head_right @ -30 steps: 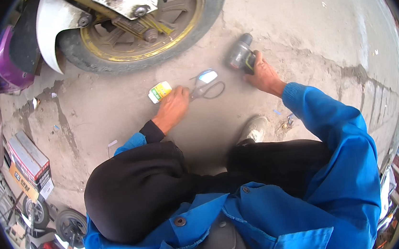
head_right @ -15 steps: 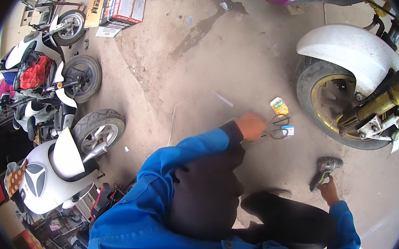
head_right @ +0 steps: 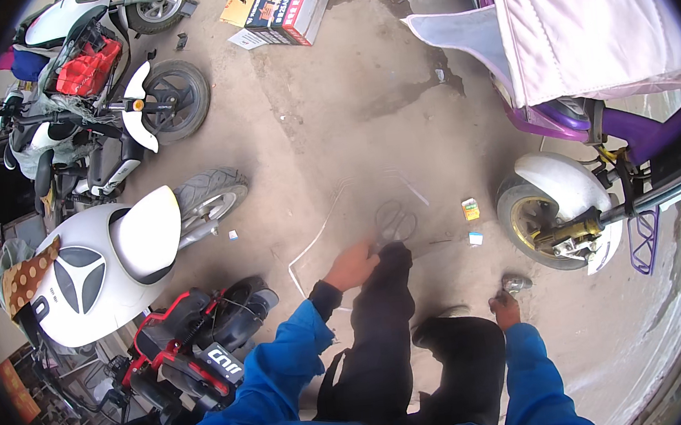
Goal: The person is repairing a scooter by adjusting and securing the front fender and wheel area. They use a cordless impact wrench to tighten bolts and handle various small parts and tools from a bucket.
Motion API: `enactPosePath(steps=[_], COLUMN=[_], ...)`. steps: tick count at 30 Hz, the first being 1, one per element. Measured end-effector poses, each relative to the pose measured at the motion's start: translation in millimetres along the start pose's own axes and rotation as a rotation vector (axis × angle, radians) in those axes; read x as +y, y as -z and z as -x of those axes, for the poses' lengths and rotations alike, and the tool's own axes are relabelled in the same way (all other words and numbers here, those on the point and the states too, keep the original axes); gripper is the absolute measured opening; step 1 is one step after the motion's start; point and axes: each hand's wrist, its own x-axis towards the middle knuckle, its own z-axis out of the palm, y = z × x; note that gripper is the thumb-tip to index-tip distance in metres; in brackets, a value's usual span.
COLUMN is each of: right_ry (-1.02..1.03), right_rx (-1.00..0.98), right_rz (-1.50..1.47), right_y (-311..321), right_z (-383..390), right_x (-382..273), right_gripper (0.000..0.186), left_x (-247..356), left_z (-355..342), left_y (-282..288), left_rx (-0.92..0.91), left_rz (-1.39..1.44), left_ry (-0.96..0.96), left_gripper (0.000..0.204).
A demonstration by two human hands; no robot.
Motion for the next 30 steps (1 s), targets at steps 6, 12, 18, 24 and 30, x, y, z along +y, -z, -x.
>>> enactPosePath(steps=[6, 12, 18, 24, 30], right_ry=[0.084, 0.213, 0.151, 0.050, 0.036], right_rx=[-0.011, -0.248, -0.480, -0.499, -0.515], right_rz=[0.464, 0.537, -0.041, -0.380, -0.608], right_y=[-38, -102, -159, -145, -97], right_z=[156, 213, 259, 244, 182], right_x=[-192, -363, -586, -768, -916], right_gripper=[0.053, 0.055, 0.052, 0.050, 0.035], left_x=[44, 79, 154, 240, 341], left_z=[142, 215, 229, 178, 59], left_y=[83, 132, 232, 348, 470], left_rx=[0.186, 0.320, 0.139, 0.068, 0.027], left_rz=[0.717, 1.193, 1.117, 0.753, 0.435], left_ry=[0.208, 0.284, 0.287, 0.078, -0.126], left_gripper=[0.028, 0.018, 0.027, 0.033, 0.042])
